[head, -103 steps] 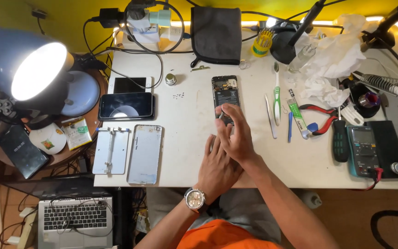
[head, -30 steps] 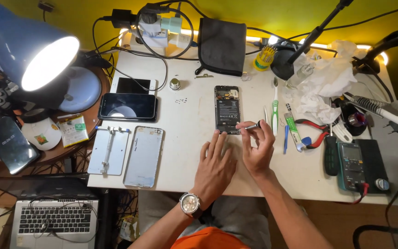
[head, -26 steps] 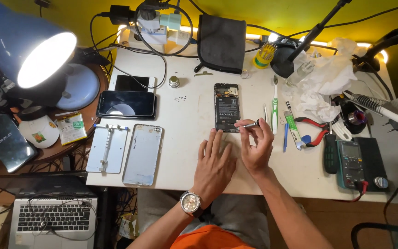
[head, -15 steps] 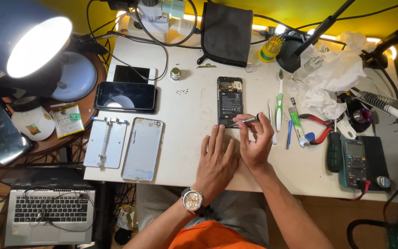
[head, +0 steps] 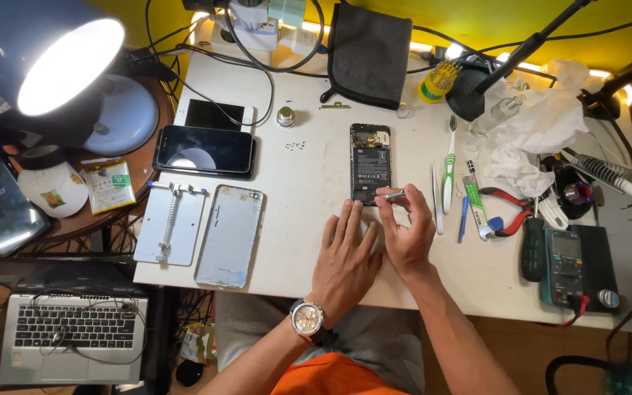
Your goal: Disassembling a smartphone by disconnecting internal components and prying parts using a small tool.
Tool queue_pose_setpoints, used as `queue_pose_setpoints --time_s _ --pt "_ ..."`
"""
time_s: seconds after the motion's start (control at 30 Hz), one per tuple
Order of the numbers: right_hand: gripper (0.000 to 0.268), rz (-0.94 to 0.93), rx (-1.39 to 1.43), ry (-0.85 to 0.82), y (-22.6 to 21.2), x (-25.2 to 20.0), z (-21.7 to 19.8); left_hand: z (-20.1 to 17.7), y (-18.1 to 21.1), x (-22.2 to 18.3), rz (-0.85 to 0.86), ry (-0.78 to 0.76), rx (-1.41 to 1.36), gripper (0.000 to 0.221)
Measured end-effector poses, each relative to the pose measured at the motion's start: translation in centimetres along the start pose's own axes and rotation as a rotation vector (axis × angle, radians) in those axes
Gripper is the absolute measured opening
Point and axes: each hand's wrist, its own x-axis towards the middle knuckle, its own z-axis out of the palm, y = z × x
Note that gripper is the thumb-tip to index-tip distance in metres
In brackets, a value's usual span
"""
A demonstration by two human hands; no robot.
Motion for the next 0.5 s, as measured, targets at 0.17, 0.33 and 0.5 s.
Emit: queue_pose_setpoints --time_s 0.17,0.33,0.5 --pt "0.057 -0.017 -0.079 -0.024 -0.9 1.3 -0.1 0.2 0.0 -0.1 -0.023 -0.029 -0.018 0.040" --pt "0.056 -0.002 -0.091 -0.016 -0.2 0.7 0.0 0.3 -0.1 0.1 -0.013 -0.024 -0.029 0.041" --pt "0.049 0.061 -0.002 -0.073 -0.4 0.7 -0.3 0.3 -0.1 0.0 0.001 -0.021 -0.007 0.042"
